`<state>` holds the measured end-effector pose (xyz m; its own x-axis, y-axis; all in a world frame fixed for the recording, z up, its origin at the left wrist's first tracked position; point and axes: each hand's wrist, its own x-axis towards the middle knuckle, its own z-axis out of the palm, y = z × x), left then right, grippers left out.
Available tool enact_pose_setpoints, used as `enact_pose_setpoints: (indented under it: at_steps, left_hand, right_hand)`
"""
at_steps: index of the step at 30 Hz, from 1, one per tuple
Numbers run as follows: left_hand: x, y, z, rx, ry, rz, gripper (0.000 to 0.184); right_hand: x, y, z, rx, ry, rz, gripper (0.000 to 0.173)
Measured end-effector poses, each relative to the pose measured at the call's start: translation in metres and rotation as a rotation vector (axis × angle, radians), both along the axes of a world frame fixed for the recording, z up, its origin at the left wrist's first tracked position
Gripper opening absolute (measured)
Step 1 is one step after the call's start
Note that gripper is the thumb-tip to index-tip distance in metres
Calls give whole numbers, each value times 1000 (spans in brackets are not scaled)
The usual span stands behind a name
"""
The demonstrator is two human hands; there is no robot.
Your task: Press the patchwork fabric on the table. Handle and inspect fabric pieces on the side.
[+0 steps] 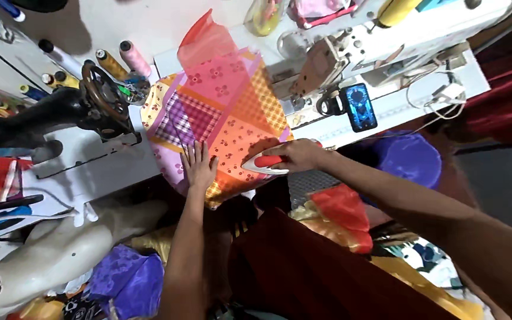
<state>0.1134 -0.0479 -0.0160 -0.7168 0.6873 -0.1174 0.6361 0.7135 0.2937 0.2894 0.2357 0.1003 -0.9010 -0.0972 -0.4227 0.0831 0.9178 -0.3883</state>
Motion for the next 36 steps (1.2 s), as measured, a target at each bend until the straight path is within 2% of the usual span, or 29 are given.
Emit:
enact_pose_setpoints:
  at_steps: [3, 7, 10, 12, 14, 16, 19, 22, 24, 27, 31, 33, 36]
  left_hand:
    - [-8, 12, -14, -2, 24, -3, 76]
    - [-34, 24, -14, -19, 12, 8, 75]
    - [-52, 30, -17, 32, 50, -11, 75]
    - [-56, 28, -16, 85, -11, -18, 69]
    - [-62, 23, -10, 158, -161, -11, 62]
    - [-66, 19, -1, 226, -284, -9, 59]
    - [-61, 11, 22, 207, -355, -31, 58]
    - [-64, 13, 15, 216, -351, -35, 60]
    - [-68, 16, 5, 205, -334, -33, 62]
    - [-61, 26, 14, 117, -288, 43, 62]
    - [-5, 41, 19, 25, -22, 73, 63]
    - [29, 41, 14, -13, 23, -25, 60]
    - [56, 34, 0, 0, 68, -67, 59]
  right_hand:
    - [-2, 2, -4, -30, 19, -32, 49]
    - [-38, 10, 3, -20, -50, -101, 47]
    - [-59, 20, 1, -35, -29, -71, 47]
    - [-60, 16, -1, -46, -18, -28, 46]
    - [-59, -8, -6, -64, 28, 39, 44]
    - [-62, -58, -5, -62, 22, 81, 41]
    - [-79, -121, -5, -142, -3, 123, 40]
    - [-84, -121, -4, -185, -15, 136, 41]
    - [-74, -98, 0, -176, -44, 30, 41]
    - [-48, -55, 2, -100, -16, -291, 44]
    - [-11, -16, 3, 28, -85, -710, 52]
    - [-3, -13, 5, 30, -120, -754, 53]
    - [-18, -34, 11, -19, -171, -668, 57]
